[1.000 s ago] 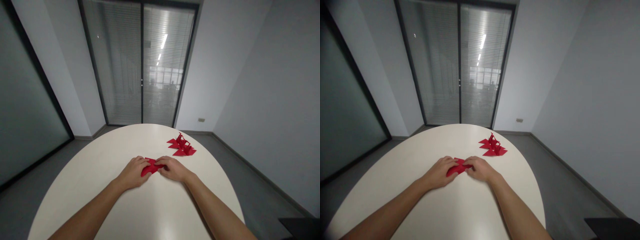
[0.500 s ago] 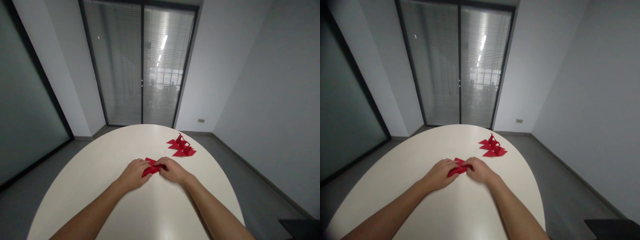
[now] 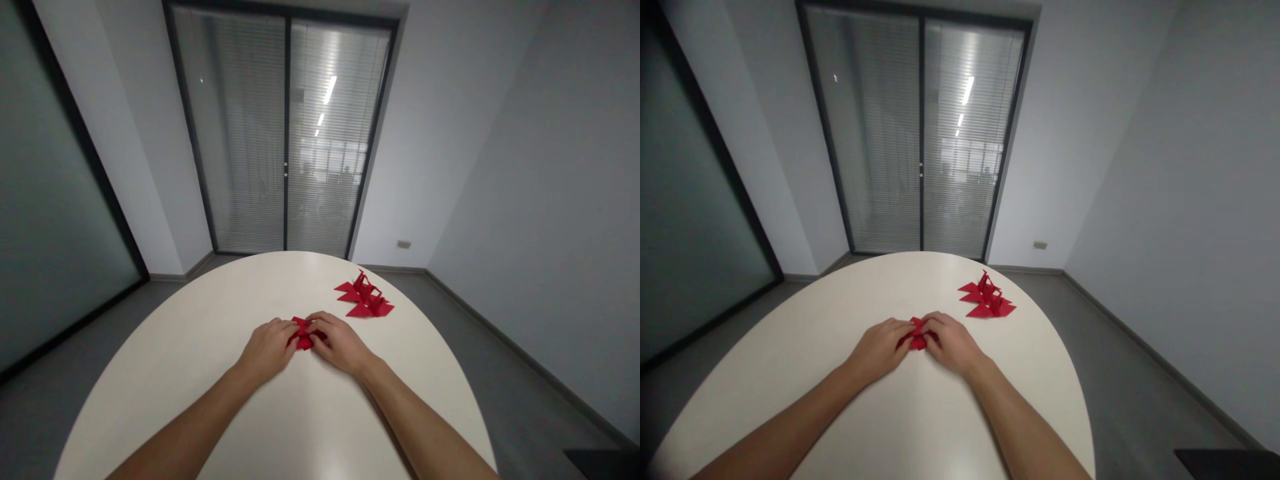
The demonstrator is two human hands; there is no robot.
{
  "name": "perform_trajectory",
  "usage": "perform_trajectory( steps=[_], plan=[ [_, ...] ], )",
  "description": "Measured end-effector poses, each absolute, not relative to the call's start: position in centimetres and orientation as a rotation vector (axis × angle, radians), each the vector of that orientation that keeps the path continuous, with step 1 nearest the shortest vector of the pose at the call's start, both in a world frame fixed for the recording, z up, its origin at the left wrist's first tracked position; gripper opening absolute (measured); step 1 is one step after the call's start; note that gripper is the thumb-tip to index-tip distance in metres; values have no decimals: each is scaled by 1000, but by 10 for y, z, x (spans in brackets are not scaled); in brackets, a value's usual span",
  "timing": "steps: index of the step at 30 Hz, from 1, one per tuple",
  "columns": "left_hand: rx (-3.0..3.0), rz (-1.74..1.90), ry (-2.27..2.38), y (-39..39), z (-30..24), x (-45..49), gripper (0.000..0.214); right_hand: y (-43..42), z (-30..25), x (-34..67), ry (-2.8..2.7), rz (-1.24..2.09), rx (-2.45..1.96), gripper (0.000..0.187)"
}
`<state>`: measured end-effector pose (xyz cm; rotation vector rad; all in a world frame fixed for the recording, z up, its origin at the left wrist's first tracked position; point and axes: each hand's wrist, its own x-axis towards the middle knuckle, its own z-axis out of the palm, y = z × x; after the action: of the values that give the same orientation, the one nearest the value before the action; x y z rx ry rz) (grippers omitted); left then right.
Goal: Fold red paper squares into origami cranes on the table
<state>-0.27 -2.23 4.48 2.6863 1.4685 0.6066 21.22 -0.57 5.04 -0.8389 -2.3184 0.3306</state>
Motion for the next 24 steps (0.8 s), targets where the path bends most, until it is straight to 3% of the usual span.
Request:
perform_trajectory(
  steps=[6, 13, 19, 24],
  plan=[
    [2639, 606, 1565, -20, 41, 0, 40, -3, 47, 211, -2171, 428, -895, 44],
    [2316, 828, 1684, -16, 36, -4, 45, -3, 38, 208, -2069, 534, -987, 46],
    [1902, 1191, 1543, -1, 25, -6, 34, -1, 31, 205, -1909, 763, -883, 57],
    [1587, 1297, 1360, 9, 18, -6, 30, -3, 33, 206, -2009, 753, -869, 66]
  ],
)
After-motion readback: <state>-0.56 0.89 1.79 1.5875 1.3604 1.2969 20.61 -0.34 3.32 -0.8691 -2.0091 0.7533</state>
